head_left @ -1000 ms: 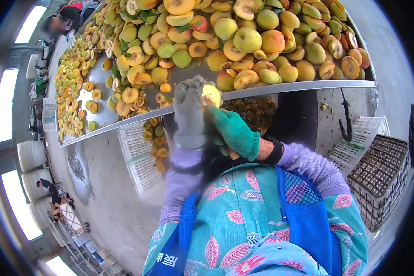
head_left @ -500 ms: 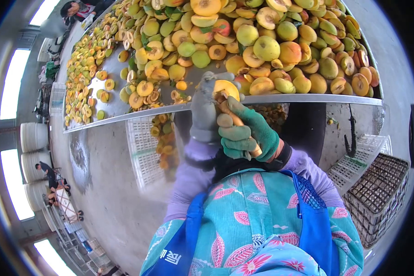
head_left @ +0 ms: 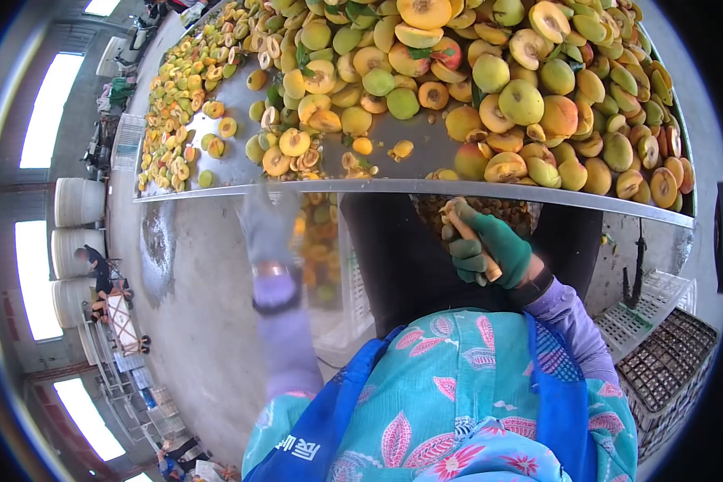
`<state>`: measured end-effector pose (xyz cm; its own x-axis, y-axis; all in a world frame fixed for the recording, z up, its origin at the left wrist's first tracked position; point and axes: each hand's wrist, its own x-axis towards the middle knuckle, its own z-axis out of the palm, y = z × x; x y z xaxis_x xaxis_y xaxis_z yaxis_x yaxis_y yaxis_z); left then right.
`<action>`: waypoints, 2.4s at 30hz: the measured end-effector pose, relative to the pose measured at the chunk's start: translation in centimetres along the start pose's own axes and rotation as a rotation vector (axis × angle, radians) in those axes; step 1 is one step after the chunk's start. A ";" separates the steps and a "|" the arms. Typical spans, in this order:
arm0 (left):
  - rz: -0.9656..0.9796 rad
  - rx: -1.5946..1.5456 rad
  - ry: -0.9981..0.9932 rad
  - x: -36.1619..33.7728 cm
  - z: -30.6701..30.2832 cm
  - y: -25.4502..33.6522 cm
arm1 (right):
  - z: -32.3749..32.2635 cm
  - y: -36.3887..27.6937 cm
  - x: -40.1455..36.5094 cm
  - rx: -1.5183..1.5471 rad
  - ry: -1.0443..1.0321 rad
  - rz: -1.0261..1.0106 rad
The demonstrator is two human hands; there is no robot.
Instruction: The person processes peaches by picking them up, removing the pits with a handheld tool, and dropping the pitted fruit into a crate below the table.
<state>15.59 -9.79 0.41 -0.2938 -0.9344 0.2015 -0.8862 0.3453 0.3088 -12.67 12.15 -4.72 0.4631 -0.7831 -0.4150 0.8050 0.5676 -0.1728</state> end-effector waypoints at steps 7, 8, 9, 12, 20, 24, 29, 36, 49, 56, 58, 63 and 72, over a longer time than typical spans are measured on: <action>0.319 0.672 -0.462 14.2 6.0 -0.9 | 4.1 0.0 -0.7 -0.478 0.354 -0.320; 0.261 0.603 -0.483 14.0 5.6 -0.7 | 4.5 0.0 -0.8 -0.439 0.354 -0.404; 0.209 0.477 -0.419 13.0 5.3 -0.7 | 4.8 0.1 -0.9 -0.396 0.355 -0.404; -0.099 -0.039 -0.355 8.1 1.9 2.6 | 5.1 0.0 0.0 -0.579 0.401 -0.454; 0.089 -1.345 -0.377 -3.6 4.8 12.5 | 4.6 1.1 4.5 -1.696 0.588 -0.825; 0.449 -0.661 0.036 -4.0 6.2 14.4 | 2.9 2.0 4.0 -1.975 0.593 -1.181; -0.081 -1.204 -0.112 -4.7 5.6 16.7 | 3.5 1.9 3.7 -1.834 0.526 -0.946; -0.030 -1.137 -0.051 -4.5 7.5 16.8 | 3.3 3.3 5.7 -1.184 0.572 -0.931; 0.067 -1.013 -0.286 -3.5 7.6 16.4 | 4.1 2.2 3.9 -0.846 0.457 -0.743; -0.055 -1.054 -0.167 -3.9 7.7 18.0 | 7.3 0.5 1.6 -0.548 0.506 -0.323; 0.020 -0.929 -0.065 -4.7 8.2 17.5 | 4.2 1.5 3.9 -0.751 0.524 -0.562; 0.055 -1.134 -0.017 -4.8 8.3 17.7 | 1.8 3.8 7.0 -1.280 0.716 -1.047; 0.204 -0.944 0.034 -5.3 8.0 17.6 | 4.1 2.6 5.3 -0.753 0.583 -0.692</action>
<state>-1.34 0.56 -2.63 -0.3869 -0.8505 0.3565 -0.1622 0.4433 0.8816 -6.60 8.40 -3.74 -0.3834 -0.8597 -0.3375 0.3059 0.2266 -0.9247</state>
